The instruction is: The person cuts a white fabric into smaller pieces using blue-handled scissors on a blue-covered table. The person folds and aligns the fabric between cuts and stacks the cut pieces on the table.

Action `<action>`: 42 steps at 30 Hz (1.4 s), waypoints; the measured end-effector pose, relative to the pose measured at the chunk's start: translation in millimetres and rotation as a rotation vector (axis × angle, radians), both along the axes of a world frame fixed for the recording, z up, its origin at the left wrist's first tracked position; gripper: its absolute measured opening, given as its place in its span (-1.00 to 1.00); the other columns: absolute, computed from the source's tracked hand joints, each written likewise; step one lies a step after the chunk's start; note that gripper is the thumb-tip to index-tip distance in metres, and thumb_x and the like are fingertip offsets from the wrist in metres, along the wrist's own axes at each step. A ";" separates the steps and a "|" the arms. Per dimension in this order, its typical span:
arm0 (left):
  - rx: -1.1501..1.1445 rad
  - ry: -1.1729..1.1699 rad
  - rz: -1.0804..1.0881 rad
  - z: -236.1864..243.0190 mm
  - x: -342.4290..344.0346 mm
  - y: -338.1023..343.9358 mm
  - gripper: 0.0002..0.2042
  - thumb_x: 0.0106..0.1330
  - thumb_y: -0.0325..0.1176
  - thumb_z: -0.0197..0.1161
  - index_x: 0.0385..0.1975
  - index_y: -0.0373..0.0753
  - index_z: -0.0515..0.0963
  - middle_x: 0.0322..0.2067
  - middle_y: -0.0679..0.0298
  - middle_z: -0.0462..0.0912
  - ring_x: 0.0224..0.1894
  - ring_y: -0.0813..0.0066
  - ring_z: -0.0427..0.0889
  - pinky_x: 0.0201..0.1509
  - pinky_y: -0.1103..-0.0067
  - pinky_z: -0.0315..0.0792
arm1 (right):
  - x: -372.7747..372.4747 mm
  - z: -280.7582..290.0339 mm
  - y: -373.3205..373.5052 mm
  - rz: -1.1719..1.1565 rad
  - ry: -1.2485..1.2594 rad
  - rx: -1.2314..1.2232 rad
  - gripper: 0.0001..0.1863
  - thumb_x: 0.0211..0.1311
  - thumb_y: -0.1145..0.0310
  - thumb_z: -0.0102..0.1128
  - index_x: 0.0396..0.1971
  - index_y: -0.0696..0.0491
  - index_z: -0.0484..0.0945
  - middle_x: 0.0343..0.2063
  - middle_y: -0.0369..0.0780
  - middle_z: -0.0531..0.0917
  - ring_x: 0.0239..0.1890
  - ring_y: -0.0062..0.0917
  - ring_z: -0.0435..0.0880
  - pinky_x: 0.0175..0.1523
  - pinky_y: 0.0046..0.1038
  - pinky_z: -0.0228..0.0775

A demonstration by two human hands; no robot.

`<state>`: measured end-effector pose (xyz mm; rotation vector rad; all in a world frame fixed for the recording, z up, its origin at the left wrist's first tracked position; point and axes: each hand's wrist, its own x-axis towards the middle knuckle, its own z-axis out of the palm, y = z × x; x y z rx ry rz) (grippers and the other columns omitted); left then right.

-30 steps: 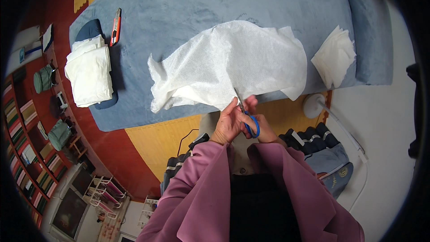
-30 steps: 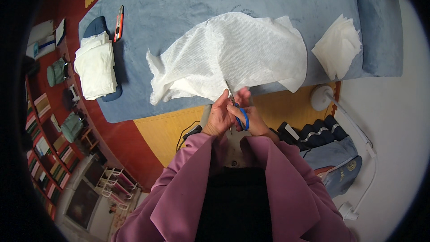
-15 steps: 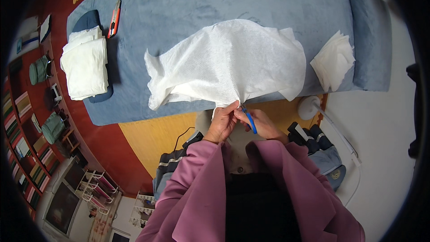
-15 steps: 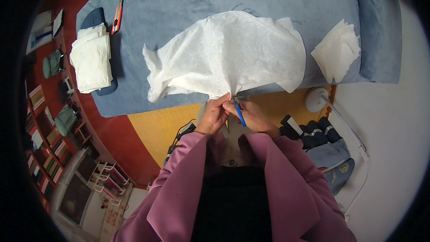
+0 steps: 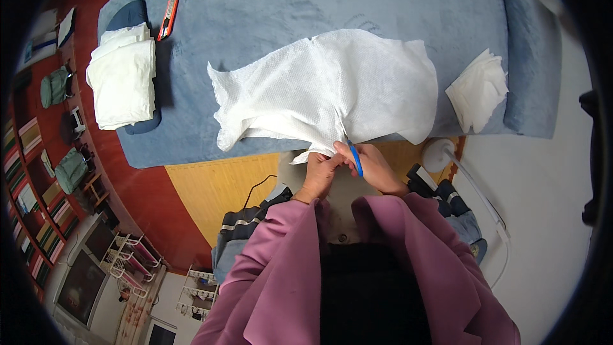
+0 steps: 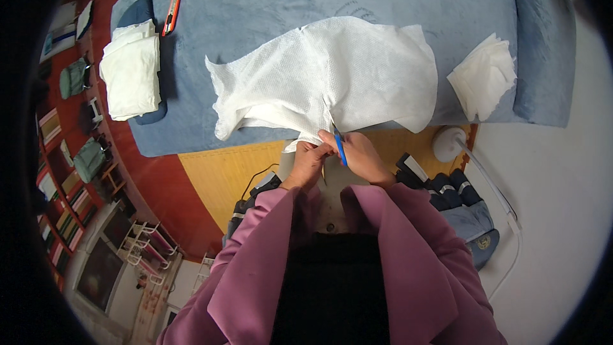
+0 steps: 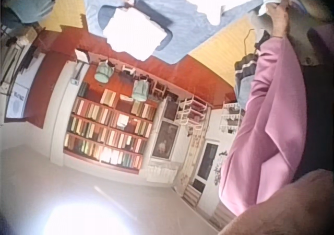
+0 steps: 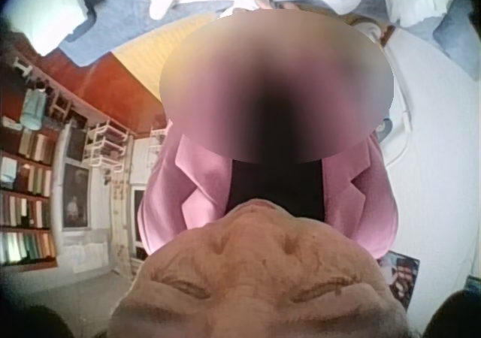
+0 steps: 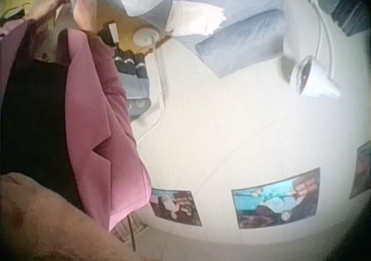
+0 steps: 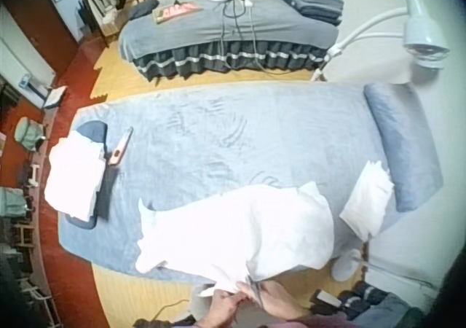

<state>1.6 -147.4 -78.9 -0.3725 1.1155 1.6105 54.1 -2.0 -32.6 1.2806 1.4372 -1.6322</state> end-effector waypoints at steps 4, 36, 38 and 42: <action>-0.101 -0.006 -0.045 8.0 0.2 -1.9 -0.92 0.29 -0.48 0.29 -0.30 -0.34 0.62 -0.38 0.32 0.69 -0.34 0.61 0.60 -0.24 0.62 0.42 | -0.1 -0.8 -1.5 0.039 -0.040 0.127 -0.27 0.12 -0.32 0.23 -0.71 0.18 0.55 -0.72 -0.24 0.53 -0.62 -0.57 0.54 -0.44 -0.51 0.36; -0.230 0.019 -0.064 8.0 10.4 -47.8 -0.81 0.15 -0.55 0.40 -0.26 -0.25 0.58 -0.42 0.37 0.63 -0.42 0.62 0.55 -0.31 0.64 0.37 | -29.5 -25.5 29.2 0.096 0.062 0.182 -0.38 0.11 -0.20 0.35 -0.61 0.15 0.53 -0.66 -0.32 0.50 -0.63 -0.67 0.46 -0.50 -0.59 0.32; -0.224 0.031 -0.014 -0.8 9.5 -51.2 -0.88 0.16 -0.53 0.40 -0.36 -0.22 0.59 -0.49 0.36 0.62 -0.47 0.60 0.55 -0.36 0.63 0.38 | -26.5 -20.3 31.3 0.035 0.086 0.074 -0.38 0.14 -0.21 0.32 -0.57 0.15 0.54 -0.62 -0.31 0.51 -0.59 -0.67 0.48 -0.45 -0.59 0.34; -0.270 -0.092 -0.056 -8.4 4.8 -52.7 -0.82 0.17 -0.46 0.44 -0.34 -0.23 0.54 -0.49 0.34 0.59 -0.50 0.56 0.55 -0.38 0.63 0.39 | -18.1 -7.9 25.5 -0.132 0.144 -0.087 -0.36 0.17 -0.25 0.24 -0.53 0.14 0.54 -0.58 -0.29 0.52 -0.56 -0.65 0.50 -0.39 -0.58 0.36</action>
